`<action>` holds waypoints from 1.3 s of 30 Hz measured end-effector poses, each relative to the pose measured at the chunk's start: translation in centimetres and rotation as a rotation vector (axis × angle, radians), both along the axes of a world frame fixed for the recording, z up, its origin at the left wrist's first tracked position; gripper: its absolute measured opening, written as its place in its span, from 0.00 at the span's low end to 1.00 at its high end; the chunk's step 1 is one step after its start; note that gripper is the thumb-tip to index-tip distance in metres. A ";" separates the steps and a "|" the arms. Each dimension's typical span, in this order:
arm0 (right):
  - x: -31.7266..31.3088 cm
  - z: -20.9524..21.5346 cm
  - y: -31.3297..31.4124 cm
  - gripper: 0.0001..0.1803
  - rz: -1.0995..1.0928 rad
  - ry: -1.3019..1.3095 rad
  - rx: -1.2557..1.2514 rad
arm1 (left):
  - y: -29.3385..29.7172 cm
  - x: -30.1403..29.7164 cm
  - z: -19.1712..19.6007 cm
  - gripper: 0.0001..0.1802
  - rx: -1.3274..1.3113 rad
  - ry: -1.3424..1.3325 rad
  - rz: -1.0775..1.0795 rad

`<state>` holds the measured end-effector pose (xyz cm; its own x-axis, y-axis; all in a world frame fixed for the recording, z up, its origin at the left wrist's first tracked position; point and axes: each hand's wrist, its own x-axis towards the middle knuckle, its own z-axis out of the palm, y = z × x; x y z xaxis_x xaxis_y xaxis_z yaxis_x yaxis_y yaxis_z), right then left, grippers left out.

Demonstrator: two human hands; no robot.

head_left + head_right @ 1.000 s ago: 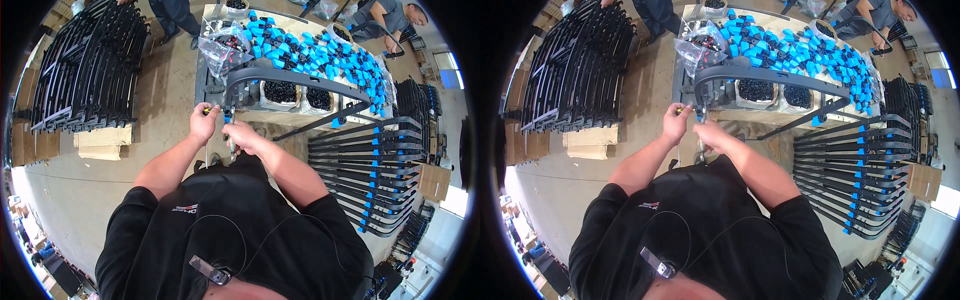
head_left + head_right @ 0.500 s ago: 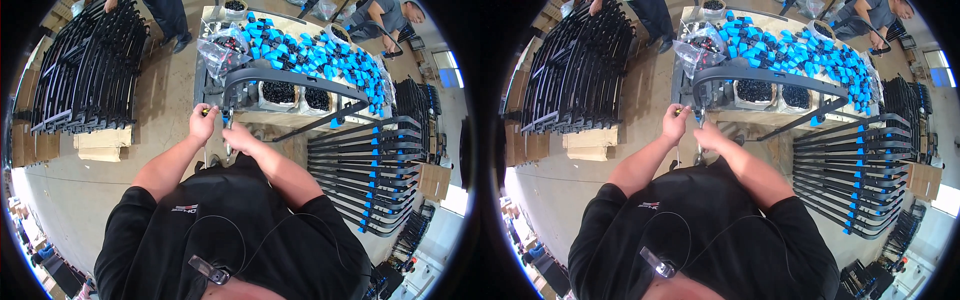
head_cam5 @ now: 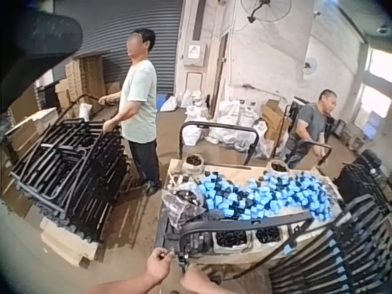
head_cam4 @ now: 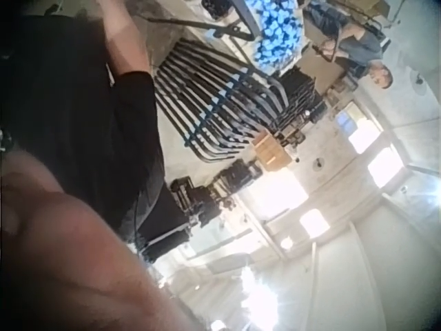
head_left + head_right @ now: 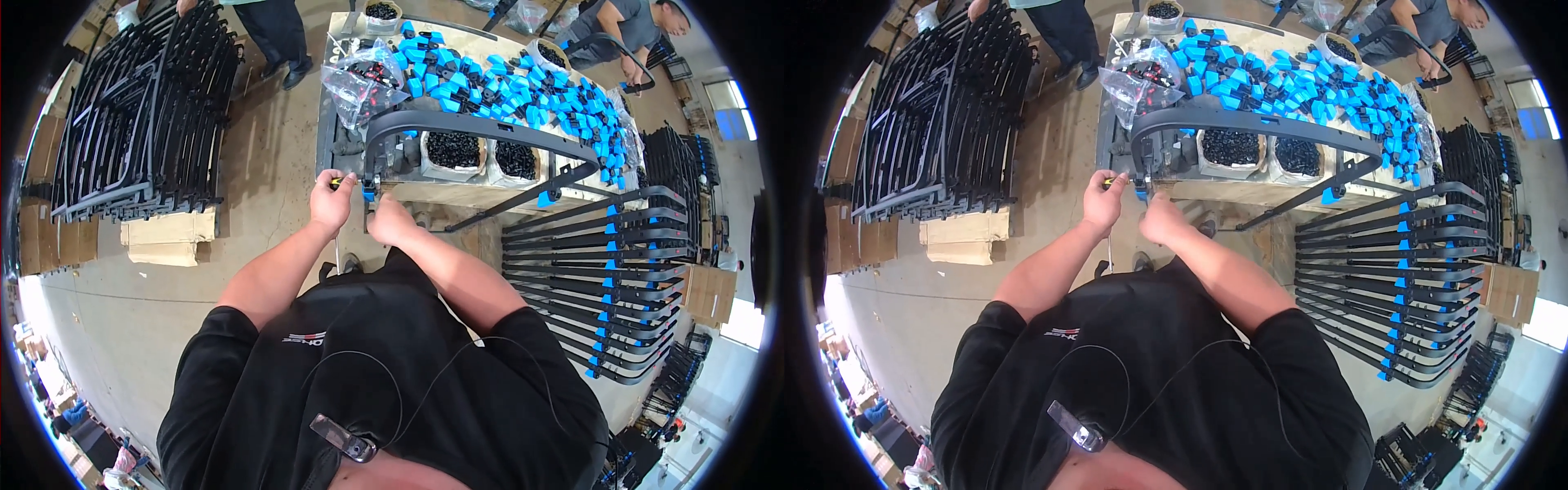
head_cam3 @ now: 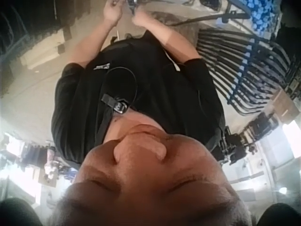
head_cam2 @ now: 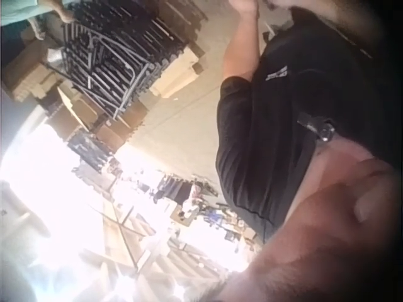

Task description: Assemble metal frames by attaching plastic caps and securing fasteners with tools.

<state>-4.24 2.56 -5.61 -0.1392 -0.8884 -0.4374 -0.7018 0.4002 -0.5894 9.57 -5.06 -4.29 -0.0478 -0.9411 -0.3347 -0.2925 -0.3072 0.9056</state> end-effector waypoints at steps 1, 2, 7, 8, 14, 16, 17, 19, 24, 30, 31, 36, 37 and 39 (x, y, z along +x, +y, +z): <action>0.3 0.5 -0.1 0.18 -0.010 -0.079 0.010 | 0.1 0.2 -0.5 0.16 -0.004 0.001 0.006; 0.5 1.1 0.0 0.16 -0.020 -0.158 0.021 | 0.4 0.7 -1.1 0.16 -0.056 0.030 0.017; -0.2 7.0 -0.3 0.13 -0.339 -0.739 0.357 | 0.4 0.6 0.9 0.15 -0.083 -0.015 -0.022; -0.4 5.4 -0.5 0.13 -0.341 -0.743 0.355 | 0.3 0.4 1.5 0.15 -0.031 0.009 -0.037; 0.1 1.7 0.2 0.30 0.018 -0.199 0.025 | 0.1 0.8 0.2 0.15 -0.009 0.070 -0.033; 0.7 1.0 1.4 0.27 -0.078 -0.236 0.061 | 0.4 1.0 0.6 0.16 -0.056 0.071 -0.035; 0.7 0.7 2.3 0.28 -0.214 -0.559 0.131 | 0.5 0.8 0.8 0.18 -0.029 0.043 -0.019; 1.3 -0.1 3.7 0.28 -0.294 -0.763 0.109 | 0.3 0.8 1.3 0.22 -0.009 0.021 -0.003; 1.6 -1.7 2.8 0.44 -0.198 -0.418 0.155 | 3.3 2.1 0.7 0.32 0.113 -0.219 -0.060; 1.8 3.1 2.4 0.49 -0.090 -0.274 0.176 | 3.4 1.6 -1.5 0.18 0.038 -0.299 -0.144; 1.9 3.0 2.3 0.48 -0.101 -0.280 0.195 | 3.1 1.7 -2.4 0.17 -0.074 -0.333 -0.134; 1.8 -0.6 2.6 0.30 -0.268 -0.332 0.108 | 2.9 1.6 -3.7 0.17 -0.102 -0.282 -0.174; 1.7 0.5 2.5 0.25 -0.339 -0.471 0.121 | 2.8 2.0 -3.5 0.17 -0.065 -0.293 -0.196; 1.8 1.2 2.3 0.11 -0.460 -0.556 0.088 | 2.7 2.4 -3.5 0.15 -0.041 -0.167 -0.133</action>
<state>-2.45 4.90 -4.42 -0.2267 -0.7519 -0.6191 -0.0569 0.6448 -0.7622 11.96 -2.38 -7.84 -0.1200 -0.9432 -0.3097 -0.4752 -0.2194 0.8521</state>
